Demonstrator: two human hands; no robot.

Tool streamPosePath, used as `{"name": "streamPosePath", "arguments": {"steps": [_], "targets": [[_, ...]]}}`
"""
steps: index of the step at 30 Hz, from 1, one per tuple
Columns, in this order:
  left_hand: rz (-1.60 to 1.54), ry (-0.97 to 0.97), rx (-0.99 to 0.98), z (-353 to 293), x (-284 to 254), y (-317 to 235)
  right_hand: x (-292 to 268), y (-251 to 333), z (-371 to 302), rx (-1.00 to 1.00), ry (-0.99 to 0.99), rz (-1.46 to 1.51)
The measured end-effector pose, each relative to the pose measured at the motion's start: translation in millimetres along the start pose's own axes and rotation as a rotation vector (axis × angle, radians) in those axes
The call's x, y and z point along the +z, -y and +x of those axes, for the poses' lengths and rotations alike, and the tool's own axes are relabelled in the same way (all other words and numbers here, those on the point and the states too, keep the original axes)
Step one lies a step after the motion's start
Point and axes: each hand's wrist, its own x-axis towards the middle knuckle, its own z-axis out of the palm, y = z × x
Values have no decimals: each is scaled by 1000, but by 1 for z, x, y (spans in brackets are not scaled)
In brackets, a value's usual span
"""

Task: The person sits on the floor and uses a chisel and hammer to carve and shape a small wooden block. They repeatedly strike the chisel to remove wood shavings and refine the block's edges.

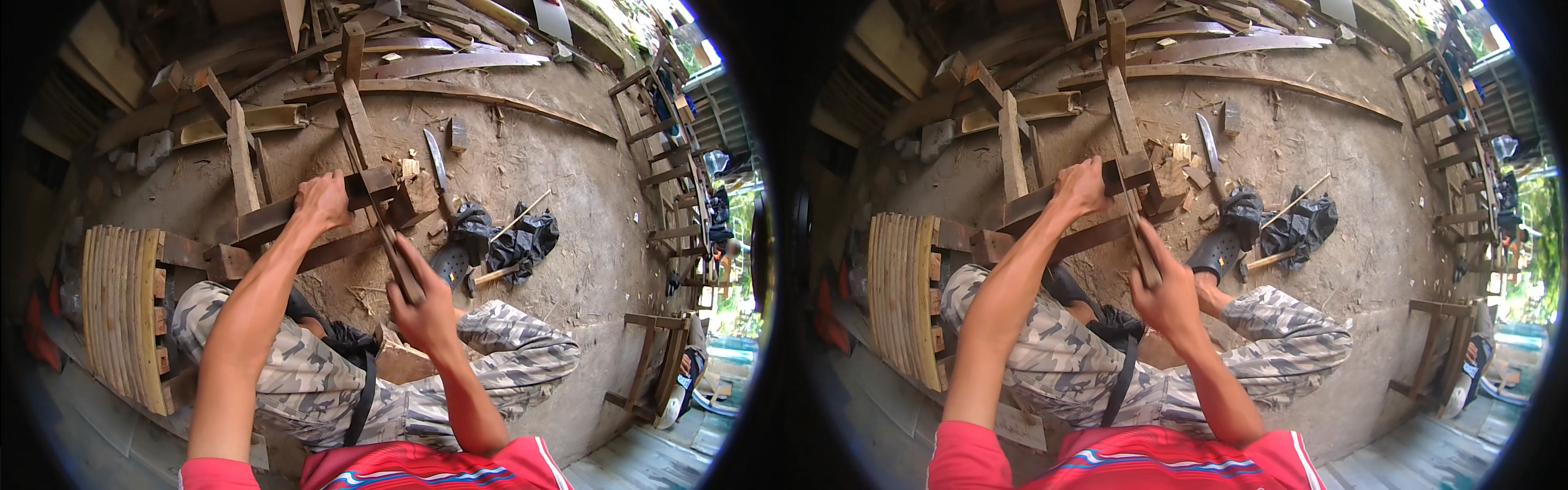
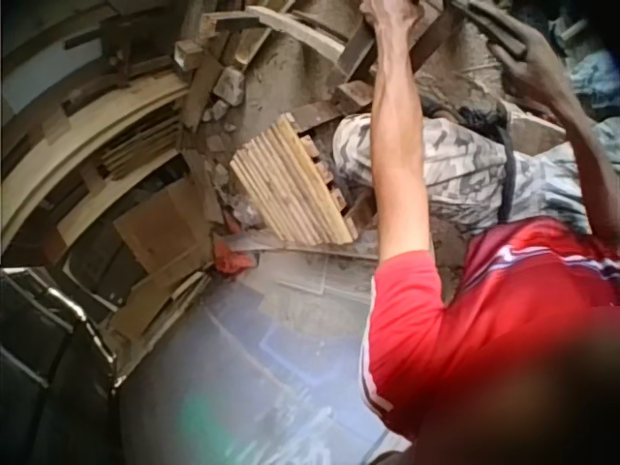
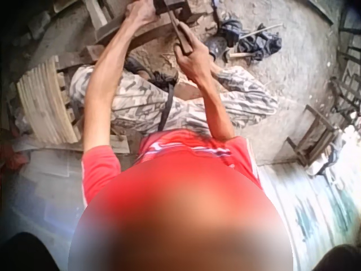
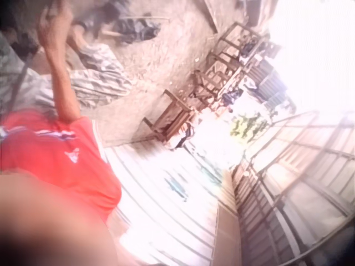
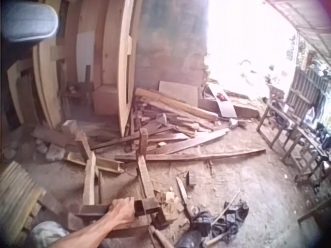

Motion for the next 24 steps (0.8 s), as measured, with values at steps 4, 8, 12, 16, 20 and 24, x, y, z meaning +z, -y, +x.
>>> {"name": "streamPosePath", "arguments": {"steps": [4,8,12,16,20,24], "targets": [[17,2,0,-5,1,-2,17,-34,15,77,10,36],[5,42,-19,1,3,0,-22,12,-59,12,67,-155],[-15,33,-58,4,8,1,-53,61,-83,129,59,-17],[-4,-15,-12,-3,7,-1,-1,2,13,-42,-43,-57],[-3,40,-21,-1,-3,-2,40,-56,45,-55,-62,59],[-3,74,-18,6,-5,2,-11,-5,-51,-135,-12,-202]]}}
